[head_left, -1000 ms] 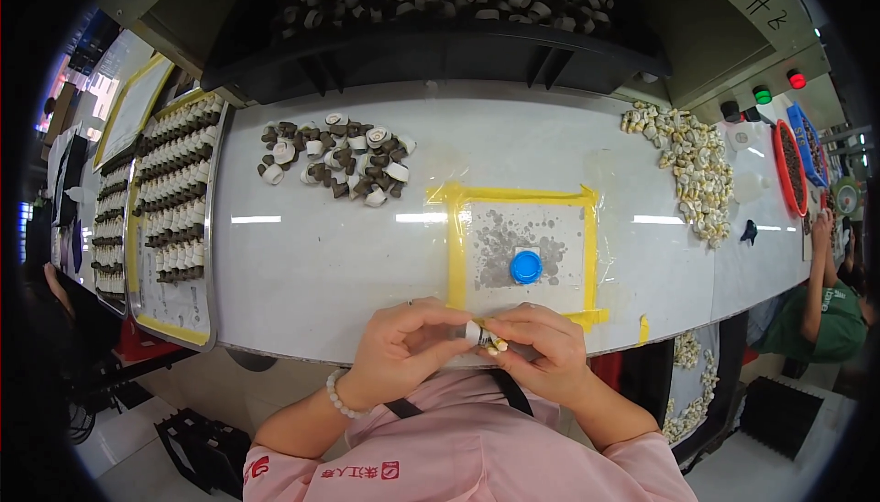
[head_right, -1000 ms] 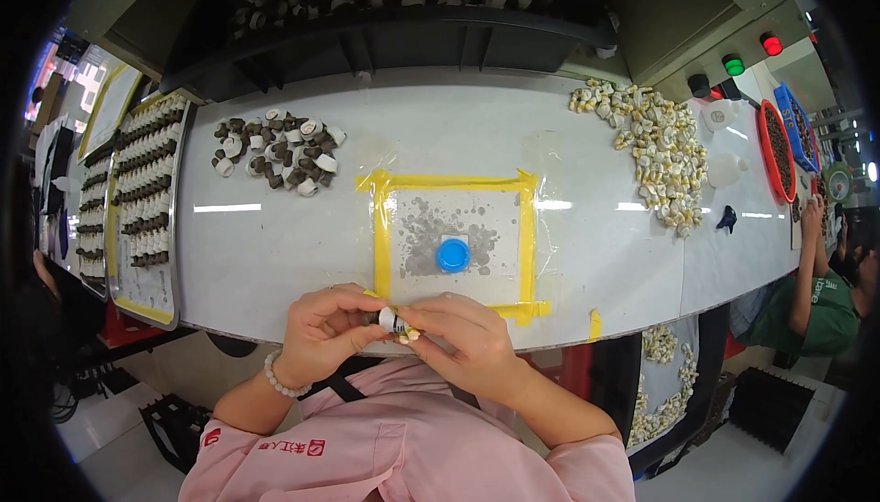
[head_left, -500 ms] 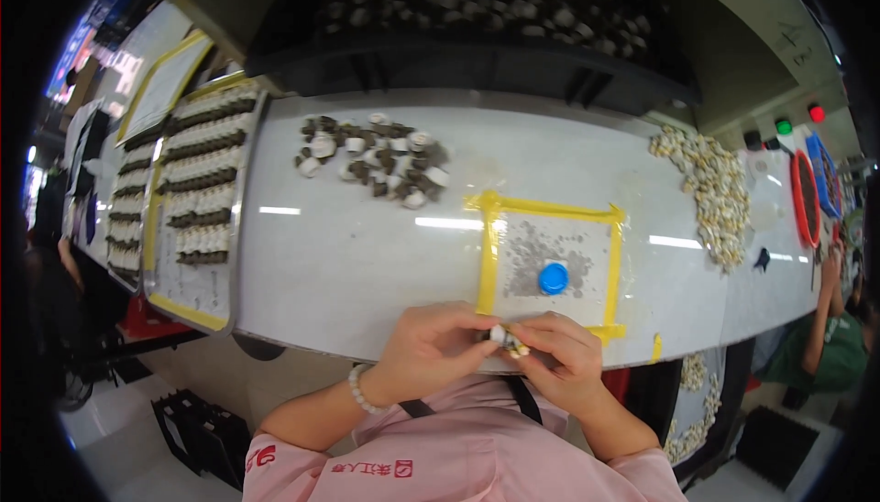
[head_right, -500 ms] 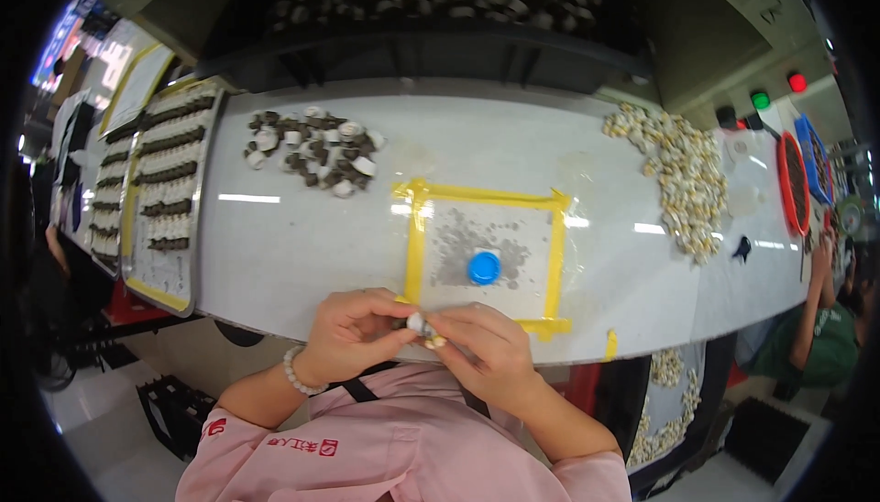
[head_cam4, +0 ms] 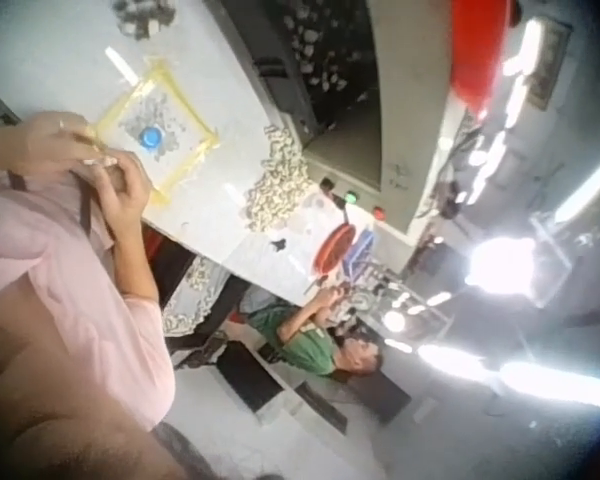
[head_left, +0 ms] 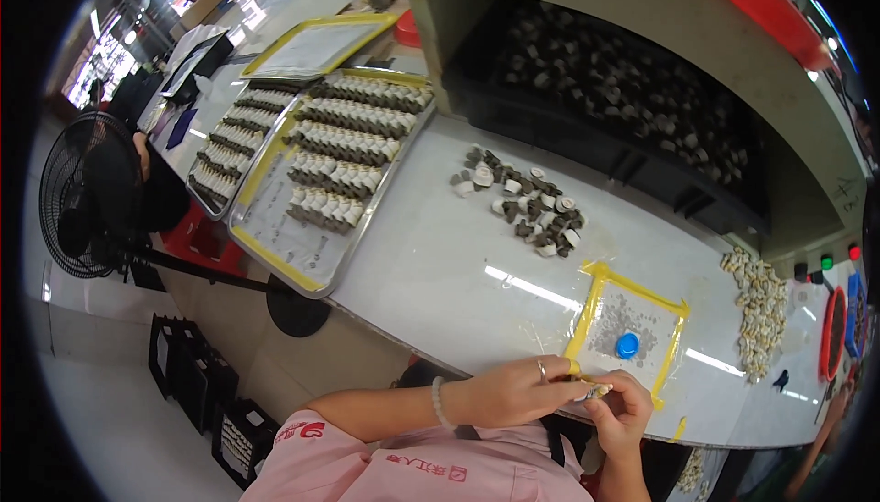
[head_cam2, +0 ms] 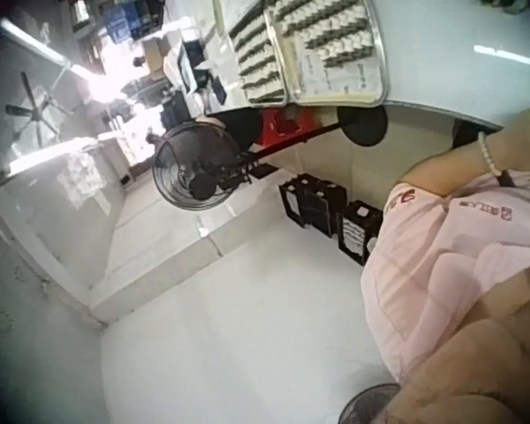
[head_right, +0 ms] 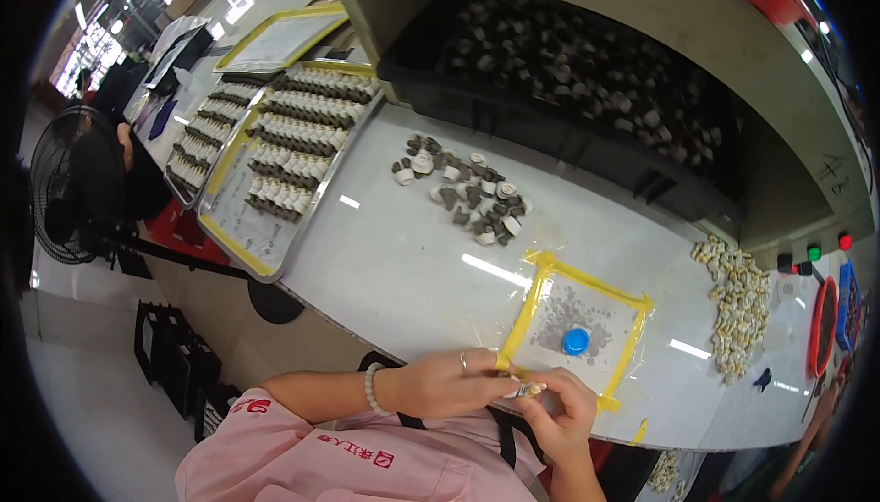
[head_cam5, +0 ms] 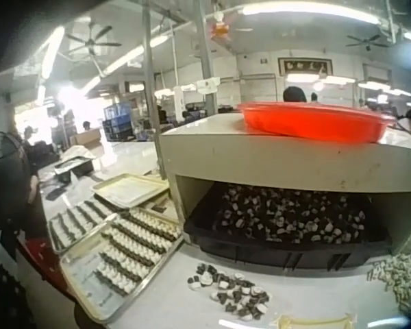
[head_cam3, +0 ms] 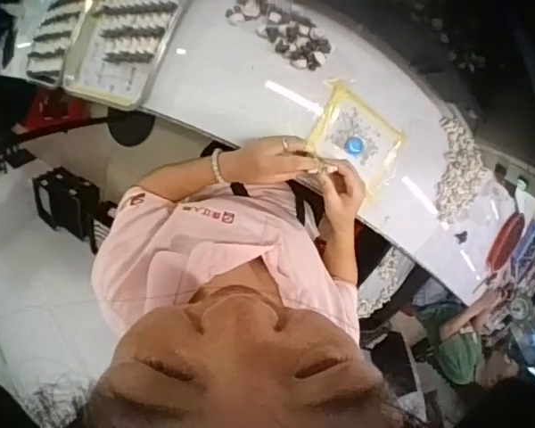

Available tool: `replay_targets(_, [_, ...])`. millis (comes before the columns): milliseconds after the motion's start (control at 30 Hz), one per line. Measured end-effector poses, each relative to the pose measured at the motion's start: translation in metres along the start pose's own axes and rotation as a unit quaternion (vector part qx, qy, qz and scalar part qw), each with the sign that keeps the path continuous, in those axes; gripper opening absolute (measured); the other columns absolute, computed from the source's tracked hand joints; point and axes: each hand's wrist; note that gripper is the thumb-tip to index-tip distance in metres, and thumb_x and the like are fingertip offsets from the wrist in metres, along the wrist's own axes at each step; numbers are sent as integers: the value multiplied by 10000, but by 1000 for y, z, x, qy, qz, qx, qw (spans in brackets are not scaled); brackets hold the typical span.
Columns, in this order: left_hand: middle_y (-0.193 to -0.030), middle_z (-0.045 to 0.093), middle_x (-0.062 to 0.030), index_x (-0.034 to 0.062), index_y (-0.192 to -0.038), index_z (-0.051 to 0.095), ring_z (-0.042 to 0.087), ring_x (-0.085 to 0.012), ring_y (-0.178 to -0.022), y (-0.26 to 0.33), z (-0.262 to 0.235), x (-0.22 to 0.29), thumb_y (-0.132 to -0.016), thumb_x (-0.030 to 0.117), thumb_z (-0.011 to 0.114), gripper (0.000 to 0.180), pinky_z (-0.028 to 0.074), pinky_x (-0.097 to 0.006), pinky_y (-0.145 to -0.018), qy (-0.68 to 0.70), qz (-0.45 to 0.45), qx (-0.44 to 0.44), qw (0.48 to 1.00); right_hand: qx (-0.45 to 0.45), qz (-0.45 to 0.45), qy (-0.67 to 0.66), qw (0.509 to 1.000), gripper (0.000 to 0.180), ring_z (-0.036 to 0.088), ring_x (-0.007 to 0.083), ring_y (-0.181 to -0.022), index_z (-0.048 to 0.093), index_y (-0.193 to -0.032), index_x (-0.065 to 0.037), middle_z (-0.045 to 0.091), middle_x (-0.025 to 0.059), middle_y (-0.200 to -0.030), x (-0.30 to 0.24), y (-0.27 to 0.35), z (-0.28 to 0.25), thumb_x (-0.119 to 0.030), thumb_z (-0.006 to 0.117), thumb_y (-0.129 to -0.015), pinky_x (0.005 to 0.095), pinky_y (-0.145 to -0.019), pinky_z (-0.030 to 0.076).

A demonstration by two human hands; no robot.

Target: The person assembles and organizes small plastic or rubber cylindrical components by hand, taking them from a component bin and arranging them on a workstation sorting tray.

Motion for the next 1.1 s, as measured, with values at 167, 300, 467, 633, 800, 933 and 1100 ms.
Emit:
replay_targets(167, [-983,605,-131,6,-1028,621,611,-233,-762,12,-28,2,-737,37,717,309,517,-306,-653,-125,64,53,989,-40,-35,64,996,269,544,148,-599,635,-947,27,592,72,-677,7,7,4,-127,724,-746,254,-551,426])
replay_targets(300, [-845,639,-99,31,-955,659,611,-226,-708,25,-115,10,-693,39,744,276,496,-278,-631,-300,-92,208,926,-21,12,49,999,308,528,103,-646,611,-1044,66,565,55,-747,10,13,-4,-109,687,-802,214,-588,425])
replay_targets(467, [-804,640,-52,8,-952,644,575,-102,-661,90,-241,-15,-762,94,708,217,462,-237,-601,-329,-271,446,787,-50,-49,135,988,232,537,115,-665,618,-1075,54,598,64,-802,6,9,0,-26,613,-857,216,-602,438])
replay_targets(633, [-721,625,-37,4,-956,646,564,-79,-650,123,-292,-56,-768,125,709,232,451,-226,-589,-306,-324,462,767,-49,-60,129,989,229,533,111,-665,617,-1073,57,596,69,-800,6,6,1,-24,607,-859,219,-601,439])
replay_targets(800, [-731,646,-71,-22,-904,652,592,-143,-658,109,-284,-64,-804,207,674,250,461,-262,-621,-345,-346,368,791,28,6,83,996,270,538,110,-643,611,-1040,67,568,55,-740,18,14,2,-71,665,-814,212,-590,429])
replay_targets(933, [-781,649,-102,-30,-884,653,607,-174,-740,111,-282,-57,-825,221,650,258,464,-278,-643,-360,-327,362,795,7,-26,121,992,216,570,197,-594,640,-958,30,591,102,-666,5,4,8,-64,673,-766,264,-568,438])
replay_targets(1100, [-971,616,-147,-22,-999,627,596,-215,-854,51,-231,-31,-798,167,676,280,472,-299,-674,-349,-239,362,831,-2,-11,131,991,202,583,200,-616,641,-954,27,603,107,-688,5,4,7,-44,668,-766,269,-569,444])
Point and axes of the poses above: each hand's wrist, its own y-axis away from the middle knuckle, its own z-axis out of the palm, x = y × z
